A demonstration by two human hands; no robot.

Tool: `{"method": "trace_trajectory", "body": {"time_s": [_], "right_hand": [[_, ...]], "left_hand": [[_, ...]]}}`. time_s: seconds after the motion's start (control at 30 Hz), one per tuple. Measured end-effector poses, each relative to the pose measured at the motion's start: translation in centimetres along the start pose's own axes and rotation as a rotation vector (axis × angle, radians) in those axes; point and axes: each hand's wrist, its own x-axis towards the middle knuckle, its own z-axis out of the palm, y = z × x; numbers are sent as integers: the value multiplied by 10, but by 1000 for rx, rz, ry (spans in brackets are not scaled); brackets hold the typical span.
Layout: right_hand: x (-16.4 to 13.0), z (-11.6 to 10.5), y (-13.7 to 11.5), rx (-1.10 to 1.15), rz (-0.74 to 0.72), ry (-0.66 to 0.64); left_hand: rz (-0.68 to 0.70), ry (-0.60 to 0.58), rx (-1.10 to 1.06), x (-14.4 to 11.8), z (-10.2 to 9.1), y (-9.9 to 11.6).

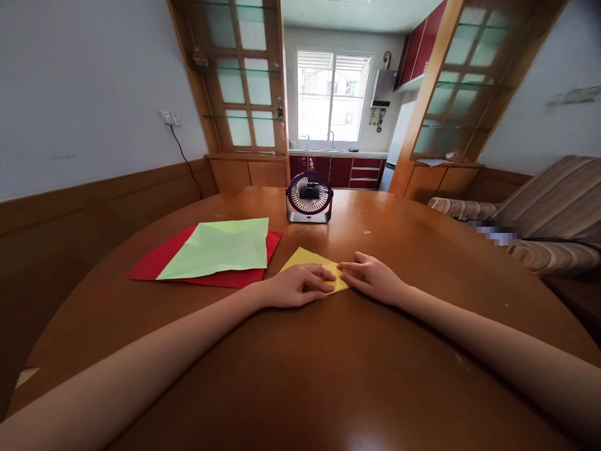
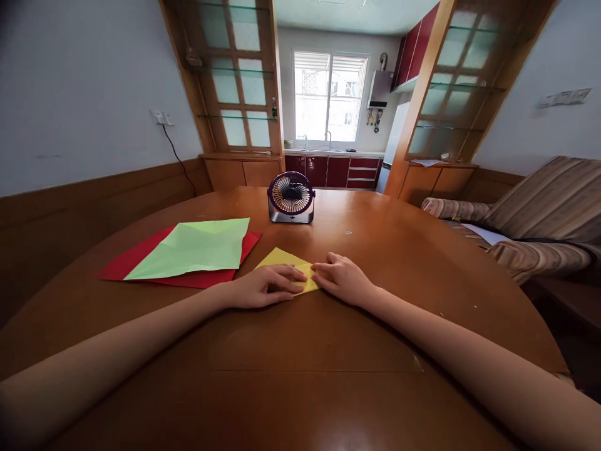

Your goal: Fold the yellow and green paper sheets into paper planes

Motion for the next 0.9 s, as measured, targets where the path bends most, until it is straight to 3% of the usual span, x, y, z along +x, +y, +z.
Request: {"method": "trace_trajectory", "body": {"time_s": [0.27,0.53,0.9], "right_hand": [[-1,0,-1,-1,8,12],[-1,1,5,63,22,-17],[-3,0,7,192,73,49]], "left_hand": [[-6,-27,78,0,2,6],[-8,9,347,22,6,13],[23,55,228,31,8,-1]]}}
